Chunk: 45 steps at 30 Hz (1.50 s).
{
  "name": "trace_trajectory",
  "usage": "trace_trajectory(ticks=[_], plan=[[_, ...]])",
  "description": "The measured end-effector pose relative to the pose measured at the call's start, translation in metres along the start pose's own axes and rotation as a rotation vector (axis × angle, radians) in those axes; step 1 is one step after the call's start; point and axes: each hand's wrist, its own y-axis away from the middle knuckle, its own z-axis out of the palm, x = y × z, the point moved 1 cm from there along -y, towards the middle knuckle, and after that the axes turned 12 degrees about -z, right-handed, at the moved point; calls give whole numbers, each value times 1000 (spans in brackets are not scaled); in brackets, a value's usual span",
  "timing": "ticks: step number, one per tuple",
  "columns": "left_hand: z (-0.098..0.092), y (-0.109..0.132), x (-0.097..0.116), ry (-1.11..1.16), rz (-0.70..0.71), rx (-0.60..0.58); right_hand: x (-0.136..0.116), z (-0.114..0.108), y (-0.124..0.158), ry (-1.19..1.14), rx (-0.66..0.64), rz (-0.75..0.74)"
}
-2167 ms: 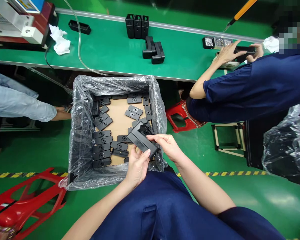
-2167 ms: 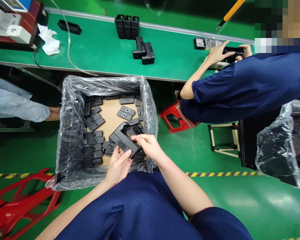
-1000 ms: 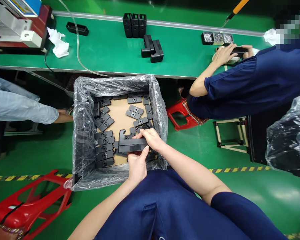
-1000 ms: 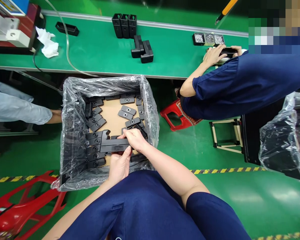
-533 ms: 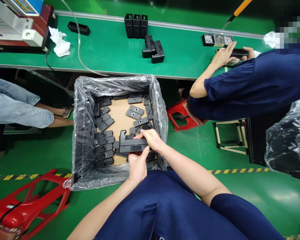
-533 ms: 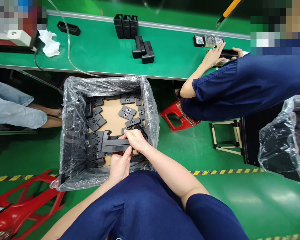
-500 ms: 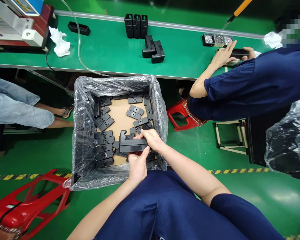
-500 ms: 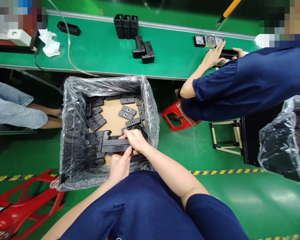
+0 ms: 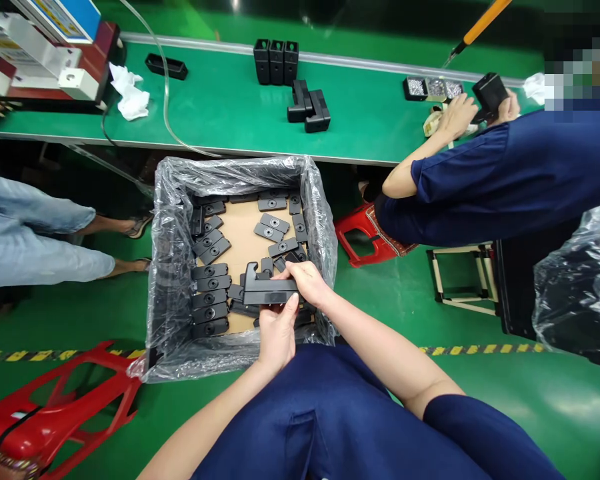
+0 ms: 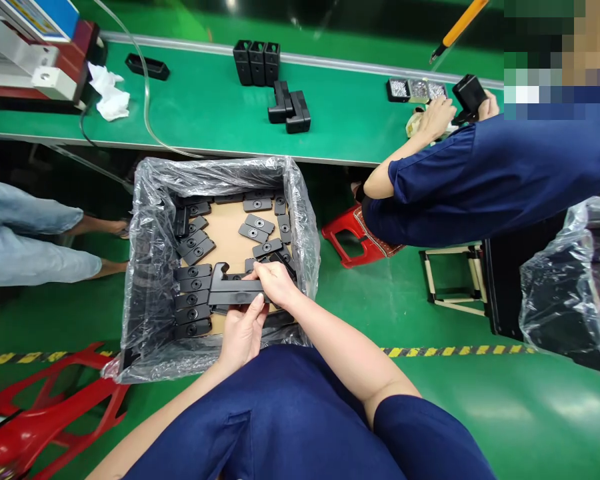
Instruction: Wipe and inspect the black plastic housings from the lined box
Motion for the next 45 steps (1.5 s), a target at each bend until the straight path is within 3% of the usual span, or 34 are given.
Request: trace_trajectory(ticks=[4,6,10,15,19,23,27,30,35,40,45], plan=[[-4,8,-5,63,62,0,-14,7,8,45,18,-18],[-11,0,-9,118,59,10,-13,13,9,33,49,-1],[-37,-28,-5,230,31,25,-2,36,7,27,157,-19],[-71,-28,8,233,39,-77,1,73,31,37,256,-61],[-90,-14,19,231,50,-54,1,98,44,87,244,-94],[-115,14,32,242,114,86,-16,131,57,135,54,-180],[-157,49,43,281,106,227,-31,172,74,56,-106,-204],[-191,70,52,277,133,259,-27,193,81,-47,-113,-210],[-233,86,72,219,107,212,-7,187,86,56,-38,-227],[-247,94,113,91,109,44,20,166,102,216,158,-142],[-254,88,162,-25,113,-114,56,195,120,194,287,-28]])
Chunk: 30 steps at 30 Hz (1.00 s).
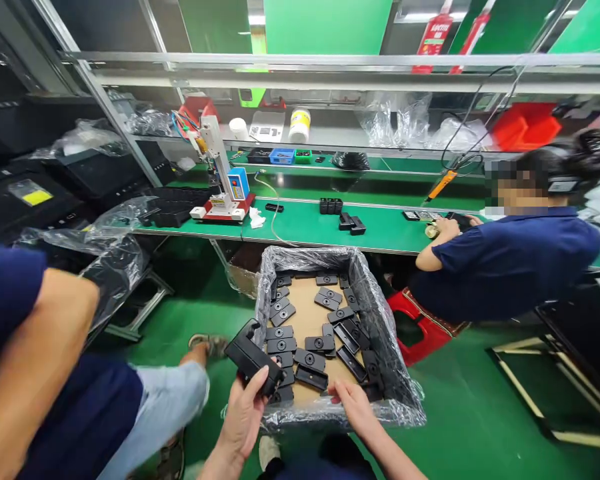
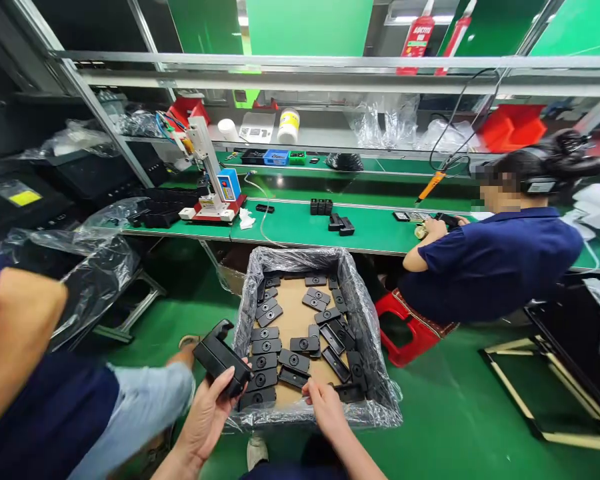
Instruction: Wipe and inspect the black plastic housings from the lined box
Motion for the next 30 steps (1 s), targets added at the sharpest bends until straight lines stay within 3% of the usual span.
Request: trace_trajectory(ticks=[3,5,10,14,18,24,27,30], plan=[[6,-20,16,-20,-30,-58,17,23,14,-15,29,-8],[20,-36,20,-40,-61,-107,31,26,20,-28,65,-5],[70,-61,22,-80,-149,-197,59,-10,19,-49,209,93],[90,-66,38,-165,-133,-246,49,-38,-4,-5,296,98],[90,-82,66,-248,-109,-243,30,-34,-33,11,378,86],[72,-147,97,-386,-176,-272,19,18,-58,35,493,110],[50,-183,119,-426,-228,-322,7,64,-62,77,561,150],[19,-205,159,-414,-251,-379,-21,124,-74,91,629,161]])
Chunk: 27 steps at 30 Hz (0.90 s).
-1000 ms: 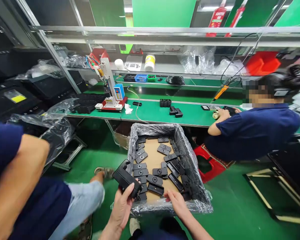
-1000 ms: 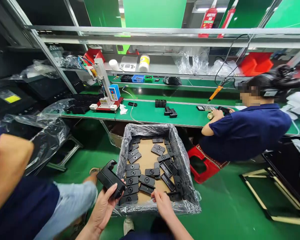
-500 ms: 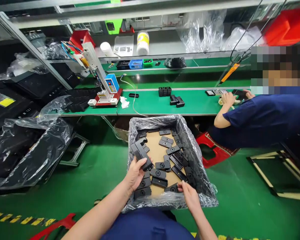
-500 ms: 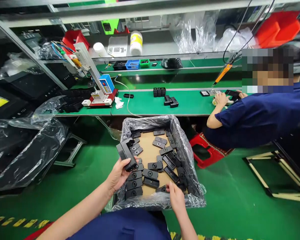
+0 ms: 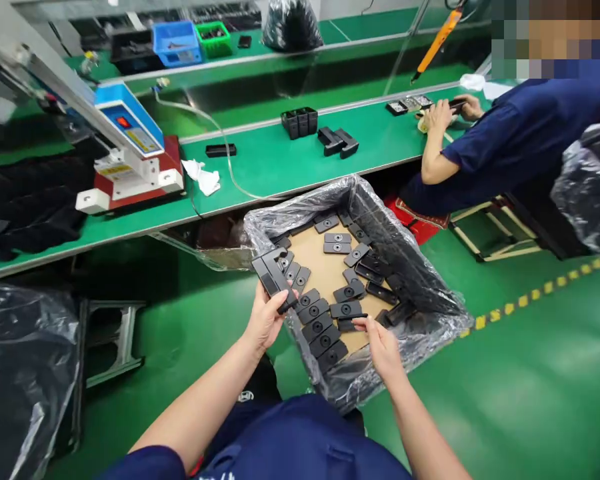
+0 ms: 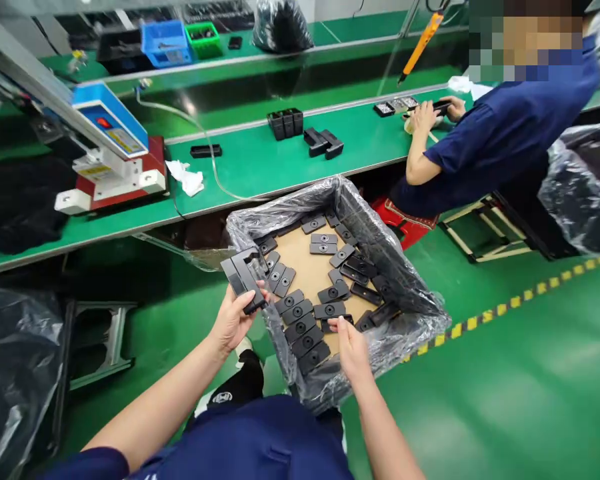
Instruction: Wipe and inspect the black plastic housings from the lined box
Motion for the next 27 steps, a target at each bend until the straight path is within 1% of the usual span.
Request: trace_trajectory(ticks=[2,3,5,7,10,12,14,16,18,19,21,23,25,27], plan=[[-37,13,25,4,9,-15,-29,43,12,-8,-18,-12],[-56,22,38,6,17,-13,-45,66,14,-6,-44,-31],[-94,40,67,12,40,1,-79,115,8,7,-114,-105],[-129,56,95,19,77,11,-114,162,-5,11,-183,-207],[-171,70,131,31,146,20,-161,222,-28,24,-282,-342],[-191,74,151,49,179,21,-184,252,-41,75,-324,-412],[-207,73,168,75,190,23,-197,274,-54,146,-341,-467],[-219,69,183,97,187,25,-204,291,-73,199,-339,-512],[-229,62,198,115,185,29,-208,306,-102,256,-314,-564],[-233,57,205,126,183,32,-210,314,-121,287,-296,-589],[-238,44,220,154,172,41,-217,332,-168,348,-264,-629],[-239,28,237,192,150,54,-228,356,-223,385,-256,-642],[-236,11,254,238,133,78,-241,383,-281,411,-254,-638],[-230,-7,272,284,122,114,-252,413,-333,498,-277,-616]])
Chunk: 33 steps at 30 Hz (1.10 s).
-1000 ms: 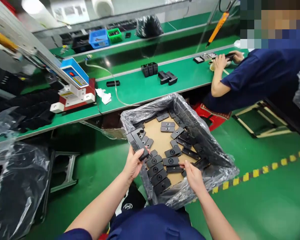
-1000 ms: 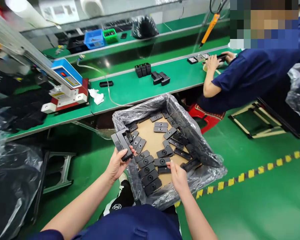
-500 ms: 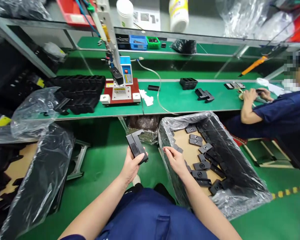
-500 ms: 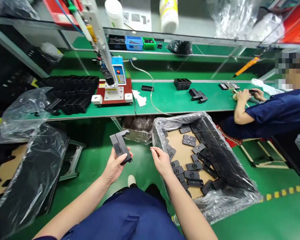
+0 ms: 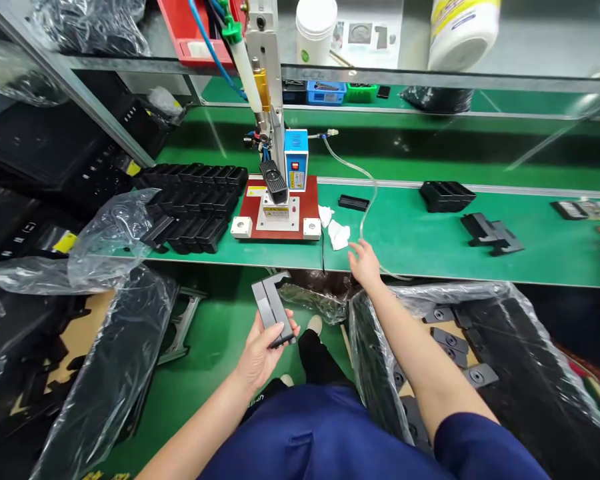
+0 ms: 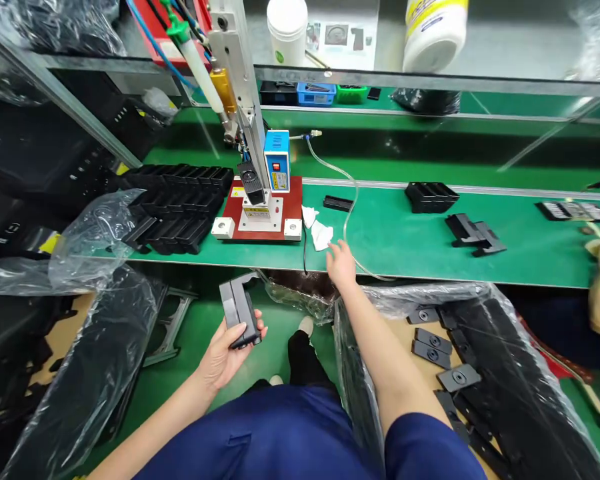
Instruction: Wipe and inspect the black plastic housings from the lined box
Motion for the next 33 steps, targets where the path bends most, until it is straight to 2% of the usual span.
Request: trace_trajectory(ticks=[3,5,8,11,14,16,19,21,23,25,27,29,33], plan=[[20,-25,20,13,0,36,13,23,-66,82,-145,33],[32,-40,33,-27,-5,40,18,37,-93,53,-219,59],[45,-60,52,-118,-14,38,24,51,-111,2,-260,125],[53,-77,70,-223,-19,26,25,51,-114,-39,-200,211],[59,-94,85,-299,-33,9,17,33,-104,-82,-78,308],[63,-104,92,-328,-58,-20,1,12,-86,-114,9,361],[70,-116,98,-371,-109,-72,-43,-22,-49,-268,142,374],[77,-122,98,-396,-135,-96,-80,-38,-25,-621,314,295],[83,-126,96,-402,-142,-132,-112,-47,-9,-758,399,215],[88,-128,92,-406,-141,-170,-134,-50,-1,-705,378,128],[91,-128,88,-434,-141,-199,-144,-50,5,-595,305,73],[91,-128,84,-490,-146,-224,-145,-50,12,-524,253,76],[89,-129,75,-588,-127,-259,-136,-51,20,-527,263,172]])
